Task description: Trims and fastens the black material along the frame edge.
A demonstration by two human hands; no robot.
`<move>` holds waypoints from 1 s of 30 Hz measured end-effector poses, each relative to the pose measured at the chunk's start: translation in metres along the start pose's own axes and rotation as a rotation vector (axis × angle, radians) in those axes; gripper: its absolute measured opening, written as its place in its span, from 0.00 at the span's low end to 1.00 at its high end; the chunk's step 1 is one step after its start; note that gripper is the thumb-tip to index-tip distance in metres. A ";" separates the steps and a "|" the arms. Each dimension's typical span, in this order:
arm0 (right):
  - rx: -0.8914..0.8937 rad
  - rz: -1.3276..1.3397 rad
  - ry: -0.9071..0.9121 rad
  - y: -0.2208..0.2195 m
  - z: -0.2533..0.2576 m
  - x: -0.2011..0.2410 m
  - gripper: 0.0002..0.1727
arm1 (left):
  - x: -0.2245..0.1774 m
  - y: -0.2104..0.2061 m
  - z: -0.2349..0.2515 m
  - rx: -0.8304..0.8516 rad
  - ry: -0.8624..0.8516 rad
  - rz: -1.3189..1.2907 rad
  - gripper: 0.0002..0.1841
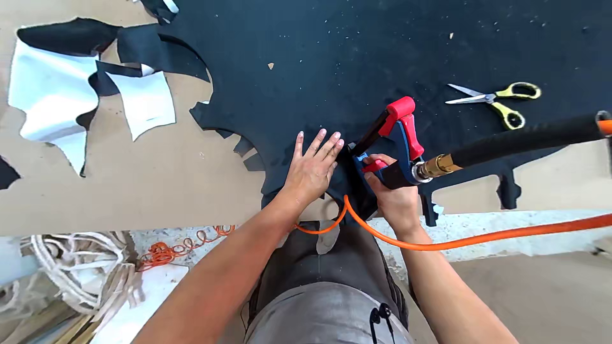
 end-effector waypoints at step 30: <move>-0.186 -0.018 -0.034 -0.006 0.003 -0.008 0.17 | -0.001 0.004 0.041 0.016 -0.393 -0.131 0.25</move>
Point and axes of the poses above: each hand's wrist, its own z-axis towards the middle knuckle, its own y-axis out of the back of the hand, x = y × z, the point moved 9 cm from there along z, towards the middle knuckle, and after that the axes turned 14 degrees about y, right-handed, at the moved point
